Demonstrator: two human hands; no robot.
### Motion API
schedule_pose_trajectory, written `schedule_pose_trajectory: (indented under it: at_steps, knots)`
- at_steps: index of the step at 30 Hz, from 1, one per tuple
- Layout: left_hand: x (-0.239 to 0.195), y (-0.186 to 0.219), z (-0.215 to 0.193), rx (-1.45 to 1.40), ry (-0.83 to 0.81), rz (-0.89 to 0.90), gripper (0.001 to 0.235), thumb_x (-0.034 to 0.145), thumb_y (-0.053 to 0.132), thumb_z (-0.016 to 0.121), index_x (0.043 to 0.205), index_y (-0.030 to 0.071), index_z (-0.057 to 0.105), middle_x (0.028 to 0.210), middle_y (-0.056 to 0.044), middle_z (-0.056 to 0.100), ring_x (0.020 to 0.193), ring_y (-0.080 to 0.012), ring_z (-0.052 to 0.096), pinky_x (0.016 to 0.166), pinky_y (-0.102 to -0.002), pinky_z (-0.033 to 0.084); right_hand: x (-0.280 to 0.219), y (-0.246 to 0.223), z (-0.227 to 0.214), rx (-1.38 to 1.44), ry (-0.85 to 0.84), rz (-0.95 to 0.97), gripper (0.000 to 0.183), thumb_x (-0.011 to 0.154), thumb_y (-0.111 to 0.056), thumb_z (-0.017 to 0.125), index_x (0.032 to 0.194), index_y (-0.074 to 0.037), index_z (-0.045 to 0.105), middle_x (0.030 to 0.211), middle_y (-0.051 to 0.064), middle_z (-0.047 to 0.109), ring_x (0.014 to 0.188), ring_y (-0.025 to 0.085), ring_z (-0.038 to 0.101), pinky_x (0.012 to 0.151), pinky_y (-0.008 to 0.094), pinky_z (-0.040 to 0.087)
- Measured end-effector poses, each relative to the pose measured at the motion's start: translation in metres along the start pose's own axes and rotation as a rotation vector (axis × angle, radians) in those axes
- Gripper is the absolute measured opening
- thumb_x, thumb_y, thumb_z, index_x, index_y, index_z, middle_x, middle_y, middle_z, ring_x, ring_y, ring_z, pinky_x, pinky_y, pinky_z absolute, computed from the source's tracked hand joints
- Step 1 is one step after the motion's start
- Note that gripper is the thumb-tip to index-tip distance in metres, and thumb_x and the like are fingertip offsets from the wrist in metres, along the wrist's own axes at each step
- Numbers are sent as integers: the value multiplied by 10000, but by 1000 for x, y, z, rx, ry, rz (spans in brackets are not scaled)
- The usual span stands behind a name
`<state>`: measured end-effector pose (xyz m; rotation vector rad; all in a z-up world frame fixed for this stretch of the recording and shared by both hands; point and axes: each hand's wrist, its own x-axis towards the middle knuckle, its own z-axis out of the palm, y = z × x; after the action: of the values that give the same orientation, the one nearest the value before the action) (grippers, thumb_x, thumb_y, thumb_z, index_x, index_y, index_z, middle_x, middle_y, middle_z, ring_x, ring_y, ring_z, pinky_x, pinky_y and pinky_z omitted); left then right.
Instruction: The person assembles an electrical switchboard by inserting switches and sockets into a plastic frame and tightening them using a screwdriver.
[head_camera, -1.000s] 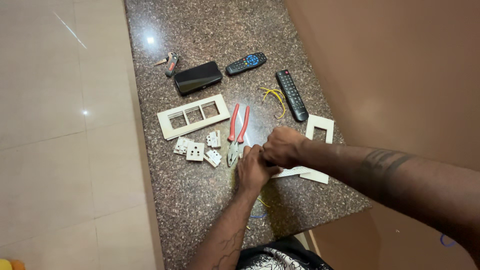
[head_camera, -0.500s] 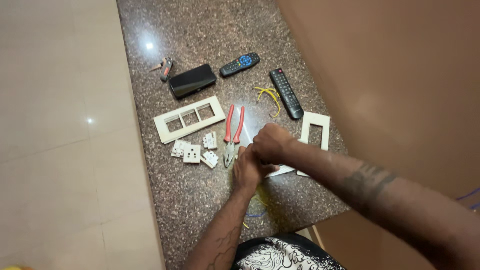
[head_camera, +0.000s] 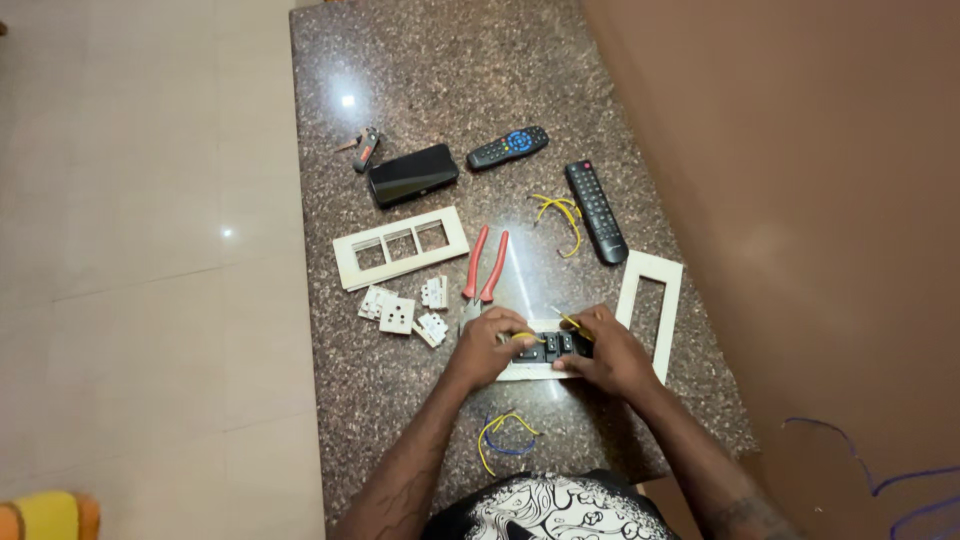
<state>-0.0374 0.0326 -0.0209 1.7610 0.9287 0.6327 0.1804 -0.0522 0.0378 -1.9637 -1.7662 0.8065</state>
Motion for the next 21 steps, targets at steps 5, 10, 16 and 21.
schedule_pose_trajectory:
  at_steps: [5,10,16,21]
  knots:
    - [-1,-3,5,23,114,14,144,866,173,780,902,33,784,1082,-92,744,1006,-229,719,908,-349,544,-10,-11,1,-78,30,64,632,662,-363,915,1205,-136,684,1152,77,635,1041,299,671,881,420,534]
    - [10,3,14,320,193,-1,137,864,177,765,912,49,772,1001,-120,746,998,-302,677,895,-412,528,-11,-25,-5,-112,22,84,645,668,-379,895,1221,-146,658,1187,52,627,1042,316,678,863,451,535]
    - [21,12,-2,218,-11,-76,222,804,261,808,856,55,742,925,-108,730,935,-290,694,847,-416,536,-12,-24,-8,-119,-9,86,680,693,-440,873,1260,-152,633,1196,54,615,1040,327,676,864,466,532]
    - [20,34,4,314,72,-216,239,778,329,824,799,100,760,912,-99,741,873,-297,719,772,-452,545,-11,-26,-12,-133,-56,109,660,705,-455,856,1262,-171,644,1205,51,606,1047,322,676,871,465,533]
